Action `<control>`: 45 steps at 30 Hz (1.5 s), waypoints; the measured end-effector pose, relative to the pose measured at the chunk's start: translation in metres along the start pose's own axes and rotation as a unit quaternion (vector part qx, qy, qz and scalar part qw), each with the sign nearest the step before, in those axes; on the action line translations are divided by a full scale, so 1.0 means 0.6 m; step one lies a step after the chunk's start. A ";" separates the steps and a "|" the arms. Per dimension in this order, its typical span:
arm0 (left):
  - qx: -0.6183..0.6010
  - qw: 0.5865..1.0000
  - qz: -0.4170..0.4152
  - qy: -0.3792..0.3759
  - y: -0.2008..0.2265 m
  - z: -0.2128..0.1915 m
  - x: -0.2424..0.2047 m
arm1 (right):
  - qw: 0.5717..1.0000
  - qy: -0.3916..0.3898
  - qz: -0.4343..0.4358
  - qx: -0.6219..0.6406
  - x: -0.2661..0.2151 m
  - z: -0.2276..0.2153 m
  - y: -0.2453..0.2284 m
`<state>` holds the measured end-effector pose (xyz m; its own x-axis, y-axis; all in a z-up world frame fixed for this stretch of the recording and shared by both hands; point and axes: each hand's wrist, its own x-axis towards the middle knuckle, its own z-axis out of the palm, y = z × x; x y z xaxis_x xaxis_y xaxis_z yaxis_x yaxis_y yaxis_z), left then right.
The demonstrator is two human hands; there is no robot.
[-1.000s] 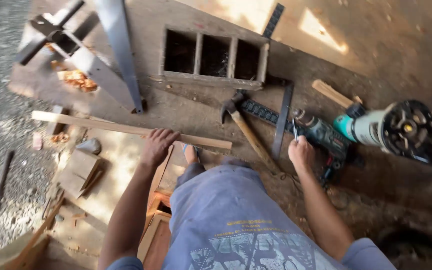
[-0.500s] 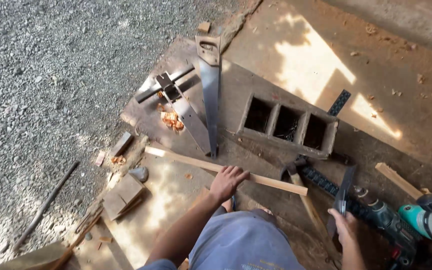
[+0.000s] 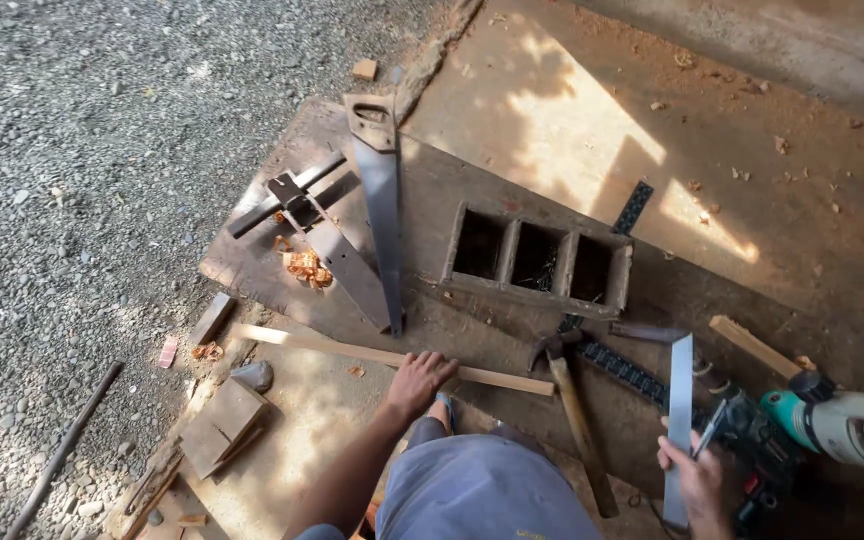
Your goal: Shaping and cutting a piece of wood for a furniture frame using an angle grinder and a hand saw.
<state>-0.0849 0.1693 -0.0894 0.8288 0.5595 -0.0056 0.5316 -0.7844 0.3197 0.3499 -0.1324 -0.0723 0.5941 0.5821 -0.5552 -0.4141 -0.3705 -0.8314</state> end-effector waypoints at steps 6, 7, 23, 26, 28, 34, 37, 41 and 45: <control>0.044 0.998 -0.026 -0.041 -0.038 -0.025 -0.005 | 0.856 0.102 -0.251 -0.440 -0.115 0.066 -0.098; 0.048 0.998 -0.027 -0.040 -0.044 -0.042 -0.003 | 0.889 0.089 -0.246 -0.376 -0.104 0.054 -0.062; -0.115 0.993 0.013 0.040 0.053 -0.076 0.065 | 0.858 0.068 -0.268 -0.432 -0.196 0.241 0.056; -0.155 0.988 0.009 0.007 0.084 -0.059 0.096 | 0.839 0.045 -0.326 -0.433 -0.177 0.253 0.065; -0.144 0.989 0.015 -0.010 0.088 -0.052 0.099 | 0.840 0.021 -0.325 -0.435 -0.168 0.263 0.081; -0.153 0.987 0.002 -0.045 0.055 0.005 0.081 | 0.835 -0.014 -0.309 -0.455 -0.139 0.281 0.098; -0.168 0.985 -0.003 -0.036 0.030 0.009 0.068 | 0.825 -0.018 -0.320 -0.465 -0.136 0.282 0.103; -0.148 0.986 0.011 -0.081 -0.006 -0.010 0.042 | 0.813 -0.023 -0.333 -0.476 -0.131 0.286 0.119; -0.065 0.995 0.076 -0.001 0.002 0.007 0.040 | 0.816 -0.019 -0.310 -0.488 -0.124 0.283 0.132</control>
<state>-0.0634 0.1808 -0.0929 0.8981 0.4369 0.0503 0.3737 -0.8183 0.4367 0.1556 -0.0821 -0.0931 0.4515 0.8916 -0.0360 0.7153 -0.3858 -0.5827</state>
